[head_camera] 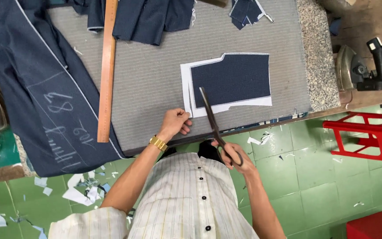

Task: The person irons a white paper pattern on a work table, then places a dark blue fabric piece on top and irons it again. They use shears to cut the fabric along the edges of the pattern, trimming the excess material.

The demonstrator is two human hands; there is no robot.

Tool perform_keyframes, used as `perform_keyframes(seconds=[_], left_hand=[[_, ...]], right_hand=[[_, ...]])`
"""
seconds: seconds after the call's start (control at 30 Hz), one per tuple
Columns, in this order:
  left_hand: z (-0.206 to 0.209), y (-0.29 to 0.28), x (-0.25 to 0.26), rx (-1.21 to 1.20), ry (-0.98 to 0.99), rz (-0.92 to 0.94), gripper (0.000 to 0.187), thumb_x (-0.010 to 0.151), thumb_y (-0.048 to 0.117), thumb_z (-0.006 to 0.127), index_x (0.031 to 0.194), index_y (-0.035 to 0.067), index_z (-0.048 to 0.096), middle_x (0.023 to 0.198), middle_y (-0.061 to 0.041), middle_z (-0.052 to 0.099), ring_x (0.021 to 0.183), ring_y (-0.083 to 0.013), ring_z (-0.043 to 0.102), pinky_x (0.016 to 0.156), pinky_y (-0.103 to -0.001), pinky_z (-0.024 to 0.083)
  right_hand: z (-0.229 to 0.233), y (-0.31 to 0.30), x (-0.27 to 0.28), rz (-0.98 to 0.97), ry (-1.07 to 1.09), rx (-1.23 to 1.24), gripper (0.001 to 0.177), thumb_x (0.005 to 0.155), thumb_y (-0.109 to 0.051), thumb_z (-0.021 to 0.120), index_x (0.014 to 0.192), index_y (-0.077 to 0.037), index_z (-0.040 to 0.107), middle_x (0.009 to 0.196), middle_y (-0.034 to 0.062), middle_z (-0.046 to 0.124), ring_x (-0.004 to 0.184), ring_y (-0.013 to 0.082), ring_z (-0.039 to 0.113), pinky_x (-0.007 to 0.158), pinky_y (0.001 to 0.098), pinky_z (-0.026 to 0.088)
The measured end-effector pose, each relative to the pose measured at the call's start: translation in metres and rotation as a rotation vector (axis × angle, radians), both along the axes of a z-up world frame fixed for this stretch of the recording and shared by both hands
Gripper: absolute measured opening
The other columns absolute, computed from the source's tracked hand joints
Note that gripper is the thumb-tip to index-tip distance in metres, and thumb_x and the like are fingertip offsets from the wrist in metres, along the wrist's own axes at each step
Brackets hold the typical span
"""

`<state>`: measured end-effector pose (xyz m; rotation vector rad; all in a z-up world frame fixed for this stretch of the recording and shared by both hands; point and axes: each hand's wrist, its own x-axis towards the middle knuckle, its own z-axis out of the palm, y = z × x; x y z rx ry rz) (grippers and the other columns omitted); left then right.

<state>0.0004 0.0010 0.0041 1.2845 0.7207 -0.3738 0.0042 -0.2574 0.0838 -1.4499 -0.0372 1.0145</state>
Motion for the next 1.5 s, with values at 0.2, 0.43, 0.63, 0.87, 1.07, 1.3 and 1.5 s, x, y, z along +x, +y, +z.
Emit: perform_keyframes(seconds=[0.2,0.43,0.63,0.87,1.07,1.3,1.5], left_hand=[[-0.009,-0.008,-0.004,0.088,-0.055,0.055,0.026,0.096,0.017,0.061,0.098,-0.009,0.065,0.078,-0.025,0.073,0.050,-0.0248,0.071,0.041,-0.031,0.063],[-0.010,-0.033,-0.012,0.291,-0.092,0.186,0.016,0.093,0.011,0.063,0.092,-0.004,0.066,0.070,-0.018,0.072,0.046,-0.0193,0.067,0.038,-0.028,0.058],[-0.011,-0.042,-0.105,0.636,0.009,-0.135,0.030,0.094,0.020,0.066,0.087,-0.009,0.067,0.077,-0.030,0.070,0.074,-0.0433,0.070,0.065,-0.052,0.054],[-0.094,-0.104,-0.289,0.970,0.992,-0.937,0.020,0.083,0.018,0.071,0.063,0.018,0.068,0.061,-0.002,0.070,0.060,-0.0202,0.069,0.058,-0.036,0.055],[0.016,-0.098,-0.074,1.164,0.367,-0.648,0.028,0.095,0.036,0.059,0.102,0.015,0.076,0.091,-0.010,0.079,0.085,-0.0313,0.078,0.073,-0.045,0.060],[0.041,-0.086,0.091,1.931,-0.649,-0.451,0.016,0.089,0.005,0.067,0.104,0.001,0.072,0.091,-0.021,0.069,0.099,-0.0377,0.062,0.095,-0.052,0.042],[0.038,-0.084,0.124,1.972,-0.675,-0.718,0.024,0.088,0.007,0.070,0.111,0.002,0.070,0.100,-0.021,0.071,0.107,-0.0380,0.058,0.106,-0.055,0.038]], right_hand=[[-0.057,-0.061,0.017,-0.044,0.037,0.246,0.068,0.106,-0.060,0.034,0.087,0.002,0.057,0.047,-0.0007,0.031,0.039,0.0134,0.036,0.025,0.0239,0.034],[-0.120,-0.145,0.064,0.047,0.053,0.411,0.079,0.105,-0.065,0.023,0.136,0.005,0.045,0.050,-0.0060,0.032,0.043,0.0069,0.037,0.027,0.0178,0.041],[-0.111,-0.200,0.107,0.177,0.032,0.390,0.076,0.104,-0.059,0.035,0.132,0.010,0.048,0.046,-0.0003,0.036,0.039,0.0126,0.039,0.026,0.0227,0.043],[-0.110,-0.228,0.137,0.224,0.026,0.330,0.074,0.103,-0.056,0.040,0.126,0.013,0.053,0.042,0.0021,0.036,0.035,0.0155,0.042,0.023,0.0250,0.045],[-0.098,-0.191,0.138,0.221,0.011,0.389,0.067,0.106,-0.049,0.039,0.130,0.012,0.049,0.045,0.0006,0.037,0.038,0.0122,0.041,0.025,0.0233,0.045],[-0.078,-0.193,0.130,0.110,-0.140,0.351,0.065,0.106,-0.047,0.043,0.127,0.015,0.051,0.046,0.0007,0.038,0.037,0.0119,0.043,0.025,0.0227,0.044],[-0.086,-0.221,0.112,-0.050,-0.084,0.258,0.063,0.105,-0.051,0.044,0.132,0.006,0.053,0.050,-0.0009,0.035,0.039,0.0108,0.036,0.028,0.0224,0.036]])
